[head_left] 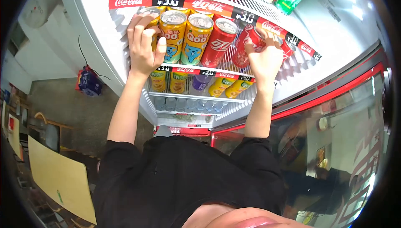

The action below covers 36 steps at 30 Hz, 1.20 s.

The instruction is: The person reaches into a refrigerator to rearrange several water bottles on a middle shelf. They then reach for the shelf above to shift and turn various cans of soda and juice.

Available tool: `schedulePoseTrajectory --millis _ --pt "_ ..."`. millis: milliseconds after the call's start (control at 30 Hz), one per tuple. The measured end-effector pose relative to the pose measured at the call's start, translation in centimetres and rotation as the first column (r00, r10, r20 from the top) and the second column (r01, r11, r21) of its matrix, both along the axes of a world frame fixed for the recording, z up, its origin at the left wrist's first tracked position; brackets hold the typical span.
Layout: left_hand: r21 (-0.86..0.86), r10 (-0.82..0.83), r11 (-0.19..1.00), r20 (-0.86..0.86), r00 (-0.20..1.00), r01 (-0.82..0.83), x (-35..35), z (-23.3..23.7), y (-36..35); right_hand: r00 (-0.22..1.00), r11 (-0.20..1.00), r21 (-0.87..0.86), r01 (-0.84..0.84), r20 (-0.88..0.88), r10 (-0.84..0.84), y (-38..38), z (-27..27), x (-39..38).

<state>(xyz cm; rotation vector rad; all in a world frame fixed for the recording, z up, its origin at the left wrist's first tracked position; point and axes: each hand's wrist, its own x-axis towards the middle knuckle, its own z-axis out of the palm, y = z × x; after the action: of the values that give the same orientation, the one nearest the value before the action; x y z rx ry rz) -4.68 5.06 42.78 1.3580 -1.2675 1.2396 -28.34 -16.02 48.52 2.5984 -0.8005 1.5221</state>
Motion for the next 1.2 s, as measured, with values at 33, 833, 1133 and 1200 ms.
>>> schedulePoseTrajectory --millis 33,833,1133,1200 --pt "0.005 -0.002 1.0 -0.004 1.0 0.002 0.0 0.0 0.1 1.0 0.998 -0.057 -0.016 0.006 0.017 0.0 0.1 -0.1" --pt "0.008 -0.014 1.0 -0.029 0.999 0.014 0.0 0.1 0.5 0.948 0.947 -0.292 -0.133 -0.318 0.035 3.2 2.0 2.5" --pt "0.006 -0.015 1.0 -0.029 0.999 0.015 0.0 0.0 0.4 0.9 0.984 -0.165 0.058 -0.419 -0.124 2.0 1.9 2.7" --pt "0.006 -0.019 1.0 -0.03 0.999 0.019 -0.1 0.1 0.5 0.908 0.989 -0.144 0.038 -0.409 -0.094 0.9 1.6 3.0"
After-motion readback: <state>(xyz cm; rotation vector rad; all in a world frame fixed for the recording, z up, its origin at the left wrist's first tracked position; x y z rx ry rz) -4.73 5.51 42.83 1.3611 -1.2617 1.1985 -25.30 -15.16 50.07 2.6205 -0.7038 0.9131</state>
